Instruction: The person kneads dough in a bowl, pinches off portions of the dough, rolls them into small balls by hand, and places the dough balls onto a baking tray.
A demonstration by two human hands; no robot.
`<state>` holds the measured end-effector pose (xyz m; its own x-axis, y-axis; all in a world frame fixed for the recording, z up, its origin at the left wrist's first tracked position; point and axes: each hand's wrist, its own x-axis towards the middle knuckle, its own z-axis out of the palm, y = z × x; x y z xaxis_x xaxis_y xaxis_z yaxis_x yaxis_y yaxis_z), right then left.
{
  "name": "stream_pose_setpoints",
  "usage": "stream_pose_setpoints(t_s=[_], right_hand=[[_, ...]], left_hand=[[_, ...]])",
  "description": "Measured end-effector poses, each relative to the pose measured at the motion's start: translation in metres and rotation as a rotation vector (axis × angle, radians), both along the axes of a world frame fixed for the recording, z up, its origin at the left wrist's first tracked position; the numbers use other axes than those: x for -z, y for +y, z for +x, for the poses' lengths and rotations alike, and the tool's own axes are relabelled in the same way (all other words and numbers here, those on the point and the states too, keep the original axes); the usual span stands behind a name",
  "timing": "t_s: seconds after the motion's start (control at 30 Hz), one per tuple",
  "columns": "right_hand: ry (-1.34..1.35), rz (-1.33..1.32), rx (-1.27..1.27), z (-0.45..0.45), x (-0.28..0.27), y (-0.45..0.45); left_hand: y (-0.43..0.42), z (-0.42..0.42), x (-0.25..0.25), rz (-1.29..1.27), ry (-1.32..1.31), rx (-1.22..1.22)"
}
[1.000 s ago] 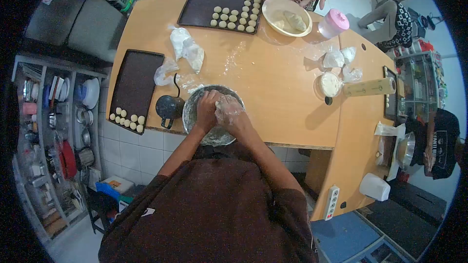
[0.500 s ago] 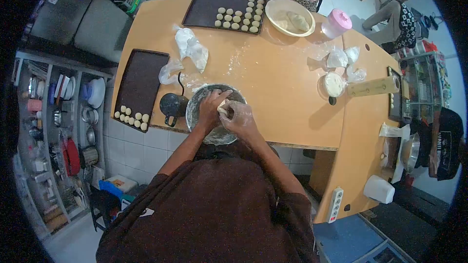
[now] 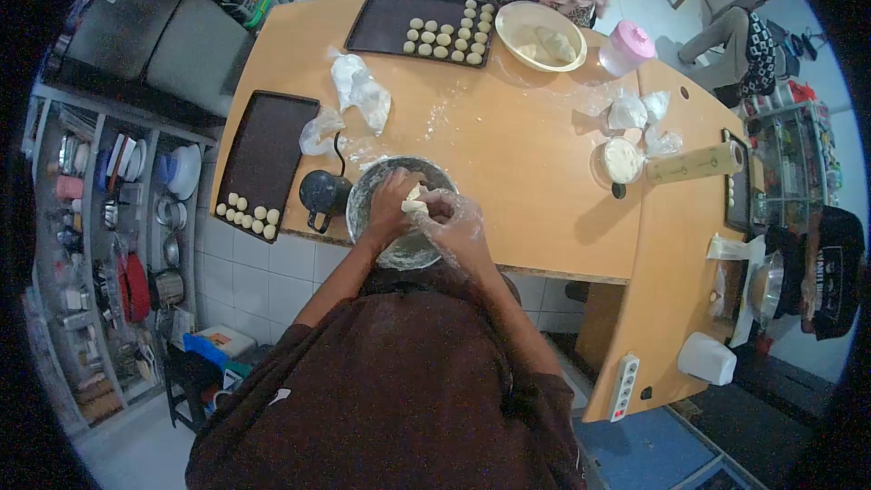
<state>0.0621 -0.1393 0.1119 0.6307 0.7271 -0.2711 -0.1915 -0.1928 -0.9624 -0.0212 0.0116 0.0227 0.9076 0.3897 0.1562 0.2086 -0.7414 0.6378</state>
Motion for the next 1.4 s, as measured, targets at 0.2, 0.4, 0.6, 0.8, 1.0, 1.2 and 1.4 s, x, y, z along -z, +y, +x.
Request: stream_pose_setpoints(t_s=[0.2, 0.4, 0.6, 0.8, 1.0, 1.2, 1.4], right_hand=[[0.173, 0.211, 0.141, 0.007, -0.020, -0.016], [0.251, 0.346, 0.185, 0.021, -0.012, -0.024], [0.204, 0.342, 0.150, 0.010, -0.014, -0.027], [0.108, 0.254, 0.163, 0.000, -0.012, -0.031], [-0.200, -0.018, 0.303, -0.015, -0.031, -0.037], [-0.292, 0.135, 0.315, -0.006, 0.017, -0.053], [-0.074, -0.019, 0.289, -0.017, 0.007, -0.043]], left_hand=[[0.006, -0.001, 0.012, -0.007, -0.075, -0.021], [-0.002, -0.005, -0.011, -0.010, 0.032, -0.061], [0.009, -0.010, -0.002, -0.207, 0.067, -0.019], [0.003, -0.020, -0.004, 0.081, 0.013, 0.036], [-0.010, -0.027, 0.002, 0.218, 0.145, -0.055], [-0.021, -0.027, 0.011, 0.236, 0.184, -0.156], [-0.039, -0.037, -0.039, 0.115, -0.018, -0.167]])
